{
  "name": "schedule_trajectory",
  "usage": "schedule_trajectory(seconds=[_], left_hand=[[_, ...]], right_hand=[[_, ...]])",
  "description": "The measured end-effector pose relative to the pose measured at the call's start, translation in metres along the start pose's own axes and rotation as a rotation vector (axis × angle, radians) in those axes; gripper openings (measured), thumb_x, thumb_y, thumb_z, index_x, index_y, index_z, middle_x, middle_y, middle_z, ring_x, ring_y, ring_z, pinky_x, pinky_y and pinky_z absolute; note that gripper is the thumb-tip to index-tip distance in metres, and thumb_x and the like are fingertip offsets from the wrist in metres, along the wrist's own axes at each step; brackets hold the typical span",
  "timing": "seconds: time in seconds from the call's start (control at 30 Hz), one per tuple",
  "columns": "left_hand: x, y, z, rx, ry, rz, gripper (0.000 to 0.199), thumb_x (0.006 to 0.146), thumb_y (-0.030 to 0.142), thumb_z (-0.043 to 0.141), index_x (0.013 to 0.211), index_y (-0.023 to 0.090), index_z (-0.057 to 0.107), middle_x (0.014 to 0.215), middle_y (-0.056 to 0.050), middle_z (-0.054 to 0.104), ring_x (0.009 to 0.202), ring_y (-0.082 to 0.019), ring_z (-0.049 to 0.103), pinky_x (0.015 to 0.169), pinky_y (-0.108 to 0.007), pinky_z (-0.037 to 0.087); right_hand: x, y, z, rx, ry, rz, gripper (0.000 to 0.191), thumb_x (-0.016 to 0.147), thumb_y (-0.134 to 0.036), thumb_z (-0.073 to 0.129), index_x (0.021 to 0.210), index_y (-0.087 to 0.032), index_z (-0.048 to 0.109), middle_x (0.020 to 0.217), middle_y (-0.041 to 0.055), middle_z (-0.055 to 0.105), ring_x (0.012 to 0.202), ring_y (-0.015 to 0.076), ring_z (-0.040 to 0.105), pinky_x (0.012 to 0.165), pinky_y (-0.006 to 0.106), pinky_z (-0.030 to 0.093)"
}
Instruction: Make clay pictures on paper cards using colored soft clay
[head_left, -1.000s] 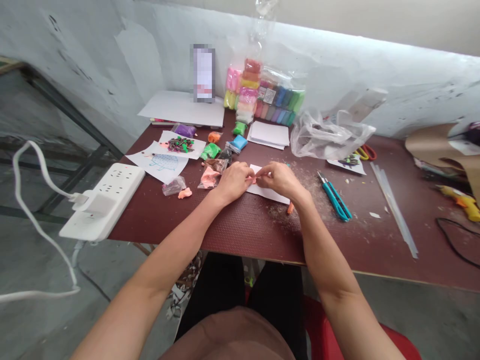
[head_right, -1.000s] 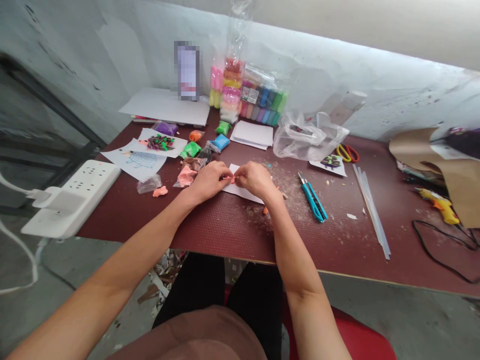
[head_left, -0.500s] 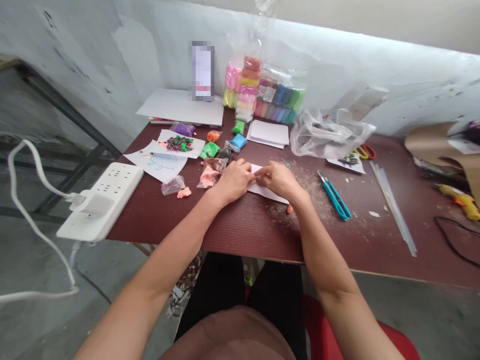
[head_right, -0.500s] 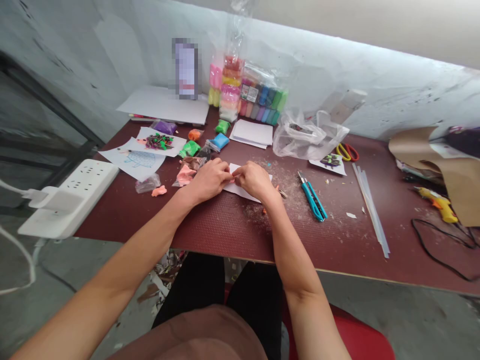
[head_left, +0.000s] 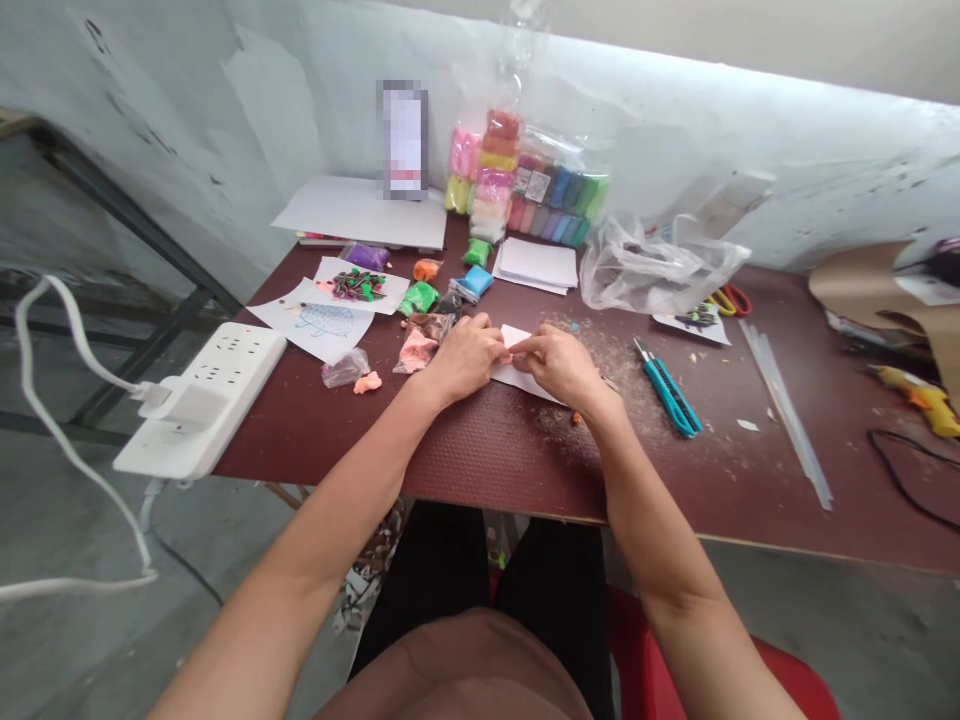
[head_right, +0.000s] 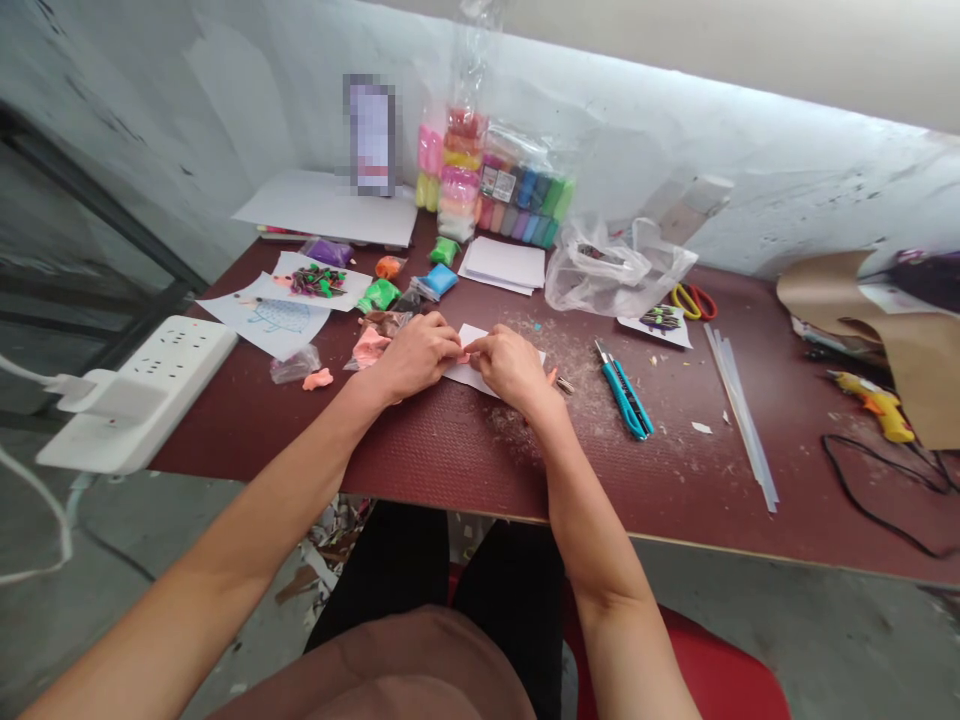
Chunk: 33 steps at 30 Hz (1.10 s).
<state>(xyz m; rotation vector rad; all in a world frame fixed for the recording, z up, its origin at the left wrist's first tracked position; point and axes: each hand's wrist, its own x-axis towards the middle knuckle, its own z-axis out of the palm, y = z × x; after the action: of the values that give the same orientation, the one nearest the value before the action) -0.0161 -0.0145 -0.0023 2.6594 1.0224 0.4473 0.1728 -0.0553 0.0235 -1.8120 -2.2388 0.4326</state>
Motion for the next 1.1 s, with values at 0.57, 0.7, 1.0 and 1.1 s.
schedule_trajectory(seconds=[0.57,0.7,1.0,1.1], left_hand=[[-0.002,-0.006,-0.003,-0.001,-0.017,-0.203,0.025,0.097,0.02,0.061,0.103,0.018,0.085,0.108,-0.012,0.077,0.106,-0.027,0.068,0.093,-0.037,0.053],[-0.001,-0.003,-0.005,0.003,-0.048,-0.211,0.028,0.098,0.018,0.057,0.1,0.017,0.085,0.104,-0.013,0.076,0.101,-0.026,0.07,0.088,-0.036,0.053],[-0.001,-0.003,-0.006,-0.065,-0.042,-0.215,0.027,0.096,0.015,0.059,0.102,0.016,0.084,0.106,-0.012,0.078,0.098,-0.024,0.072,0.087,-0.034,0.053],[-0.001,-0.006,-0.008,-0.161,-0.034,-0.24,0.027,0.094,0.012,0.06,0.103,0.017,0.085,0.108,-0.011,0.081,0.1,-0.024,0.073,0.092,-0.033,0.054]], right_hand=[[-0.031,-0.02,0.001,-0.095,-0.064,0.085,0.042,0.104,-0.021,0.043,0.123,-0.03,0.079,0.126,0.0141,0.066,0.111,0.0313,0.058,0.089,0.04,0.042],[-0.032,-0.022,0.005,-0.135,-0.086,0.09,0.042,0.106,-0.023,0.041,0.126,-0.031,0.077,0.127,0.0142,0.065,0.111,0.031,0.056,0.091,0.041,0.042],[-0.04,-0.024,0.01,-0.226,-0.041,-0.019,0.044,0.106,-0.022,0.038,0.129,-0.027,0.075,0.12,0.0161,0.066,0.102,0.0295,0.054,0.09,0.039,0.042],[-0.042,-0.025,0.012,-0.253,-0.041,-0.032,0.044,0.107,-0.022,0.038,0.13,-0.026,0.074,0.12,0.0168,0.067,0.106,0.0307,0.054,0.092,0.041,0.041]])
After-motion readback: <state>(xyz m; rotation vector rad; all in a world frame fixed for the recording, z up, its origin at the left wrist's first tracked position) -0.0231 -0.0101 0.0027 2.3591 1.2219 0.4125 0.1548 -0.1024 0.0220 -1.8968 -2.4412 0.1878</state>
